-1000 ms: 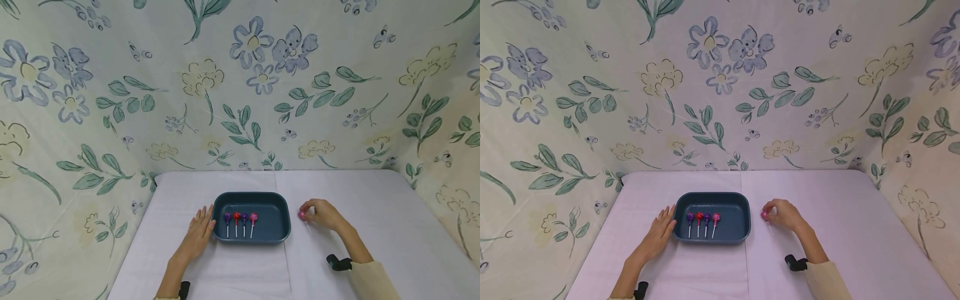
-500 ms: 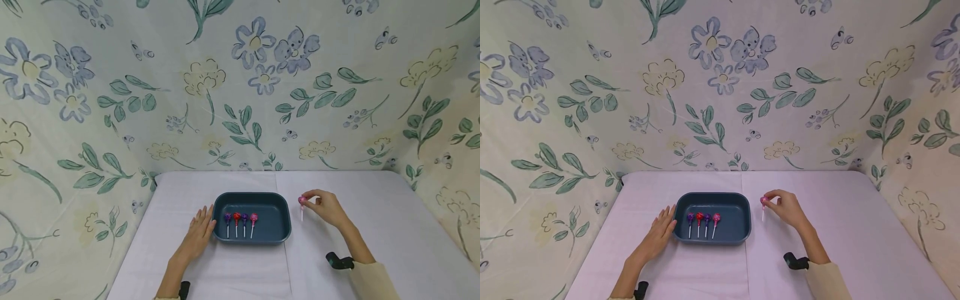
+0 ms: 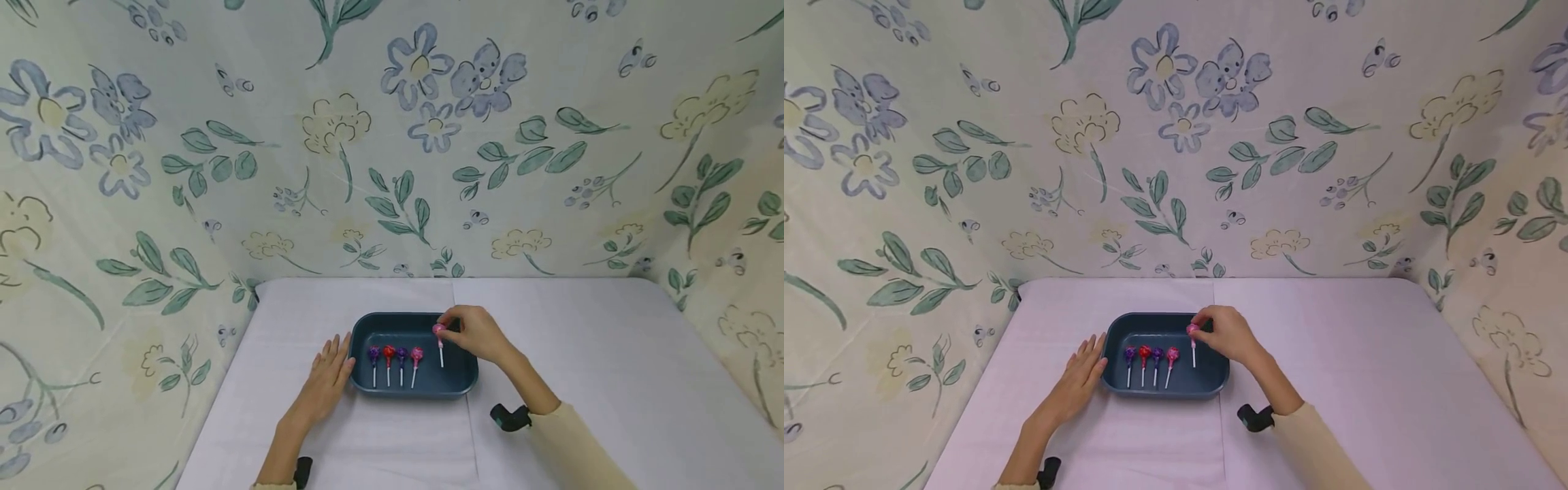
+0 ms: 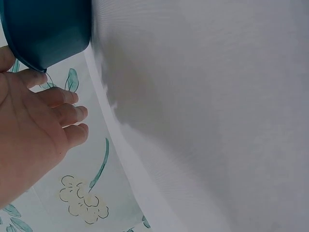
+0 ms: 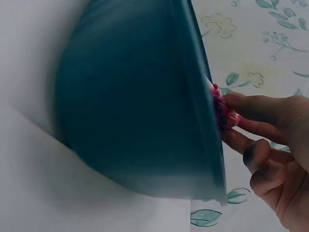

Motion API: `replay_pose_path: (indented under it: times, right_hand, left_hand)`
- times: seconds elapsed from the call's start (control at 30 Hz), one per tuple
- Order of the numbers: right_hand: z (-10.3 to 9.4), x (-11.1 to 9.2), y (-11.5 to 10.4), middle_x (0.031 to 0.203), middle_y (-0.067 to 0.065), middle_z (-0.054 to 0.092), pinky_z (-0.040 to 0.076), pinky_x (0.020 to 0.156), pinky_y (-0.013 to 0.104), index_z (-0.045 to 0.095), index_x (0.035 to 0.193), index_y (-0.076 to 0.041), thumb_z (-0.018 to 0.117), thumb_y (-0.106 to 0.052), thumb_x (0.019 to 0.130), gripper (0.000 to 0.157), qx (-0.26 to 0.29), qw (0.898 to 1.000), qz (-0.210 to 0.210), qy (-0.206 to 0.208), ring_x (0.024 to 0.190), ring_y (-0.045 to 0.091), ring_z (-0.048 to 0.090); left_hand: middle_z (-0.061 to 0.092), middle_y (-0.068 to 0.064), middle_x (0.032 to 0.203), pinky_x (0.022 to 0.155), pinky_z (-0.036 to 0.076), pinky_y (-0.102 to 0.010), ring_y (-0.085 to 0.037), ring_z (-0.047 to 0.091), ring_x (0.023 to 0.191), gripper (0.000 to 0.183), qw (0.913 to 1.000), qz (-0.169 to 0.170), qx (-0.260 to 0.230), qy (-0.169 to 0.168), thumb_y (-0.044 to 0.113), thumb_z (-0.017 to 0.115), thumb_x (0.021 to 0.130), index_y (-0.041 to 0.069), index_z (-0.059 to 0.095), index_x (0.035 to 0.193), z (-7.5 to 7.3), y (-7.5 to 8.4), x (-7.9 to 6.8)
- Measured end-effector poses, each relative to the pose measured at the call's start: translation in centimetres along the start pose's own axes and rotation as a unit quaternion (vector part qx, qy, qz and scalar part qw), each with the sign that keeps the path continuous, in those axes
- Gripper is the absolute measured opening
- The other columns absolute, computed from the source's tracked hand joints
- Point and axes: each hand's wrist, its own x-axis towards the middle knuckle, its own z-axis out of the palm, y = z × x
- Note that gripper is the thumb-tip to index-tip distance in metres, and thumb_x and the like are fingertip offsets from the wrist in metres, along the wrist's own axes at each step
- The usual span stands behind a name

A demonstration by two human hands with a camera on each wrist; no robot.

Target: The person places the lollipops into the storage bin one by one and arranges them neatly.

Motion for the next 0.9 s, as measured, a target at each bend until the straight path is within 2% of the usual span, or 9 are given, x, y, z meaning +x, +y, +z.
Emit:
replay_pose_path:
  times: [0.13, 0.23, 0.37, 0.6, 0.9]
  right_hand:
    - [1.8, 0.3, -0.7, 0.085, -0.001, 0.075, 0.050, 0.066, 0.026, 0.079, 0.095, -0.010, 0.084, -0.020, 0.088, 0.013, -0.039, 0.998, 0.000, -0.046, 0.074, 0.009, 0.060]
    - [2.8, 0.2, -1.0, 0.081, -0.002, 0.073, 0.051, 0.066, 0.028, 0.078, 0.089, -0.011, 0.086, -0.020, 0.086, 0.013, -0.058, 0.996, 0.008, -0.061, 0.075, 0.009, 0.060]
    - [3.6, 0.2, -1.1, 0.074, -0.003, 0.069, 0.049, 0.062, 0.027, 0.076, 0.083, -0.010, 0.088, -0.020, 0.083, 0.015, -0.075, 0.995, 0.012, -0.058, 0.070, 0.008, 0.056]
    - [4.2, 0.1, -0.8, 0.067, -0.004, 0.067, 0.048, 0.056, 0.022, 0.074, 0.079, -0.008, 0.088, -0.017, 0.082, 0.017, -0.071, 0.996, 0.011, -0.054, 0.061, 0.003, 0.055]
    - [4.3, 0.1, -0.9, 0.066, -0.004, 0.068, 0.049, 0.056, 0.020, 0.075, 0.077, -0.006, 0.091, -0.019, 0.079, 0.021, -0.072, 0.996, -0.006, -0.046, 0.060, 0.002, 0.056]
  left_hand:
    - [0.023, -0.024, 0.170, 0.127, 0.015, -0.067, -0.047, 0.017, 0.159, 0.060, 1.0000, 0.001, 0.001, -0.001, 0.040, 0.035, 0.113, 0.014, 0.023, 0.166, 0.1, 0.0, 0.0]
    - [0.022, -0.024, 0.170, 0.128, 0.014, -0.066, -0.047, 0.017, 0.159, 0.060, 1.0000, 0.000, 0.002, -0.003, 0.040, 0.035, 0.113, 0.014, 0.022, 0.166, 0.2, 0.0, 0.1]
    - [0.022, -0.024, 0.170, 0.127, 0.014, -0.067, -0.047, 0.017, 0.159, 0.060, 1.0000, -0.001, 0.003, -0.003, 0.040, 0.034, 0.114, 0.014, 0.023, 0.166, 0.1, 0.0, 0.1]
    - [0.023, -0.024, 0.169, 0.127, 0.015, -0.067, -0.047, 0.018, 0.158, 0.059, 1.0000, -0.001, 0.005, 0.000, 0.038, 0.036, 0.113, 0.013, 0.024, 0.166, 0.0, 0.0, 0.1]
    - [0.023, -0.024, 0.170, 0.127, 0.015, -0.067, -0.047, 0.018, 0.158, 0.060, 1.0000, 0.001, 0.003, 0.000, 0.038, 0.036, 0.113, 0.013, 0.024, 0.166, 0.1, -0.1, 0.2]
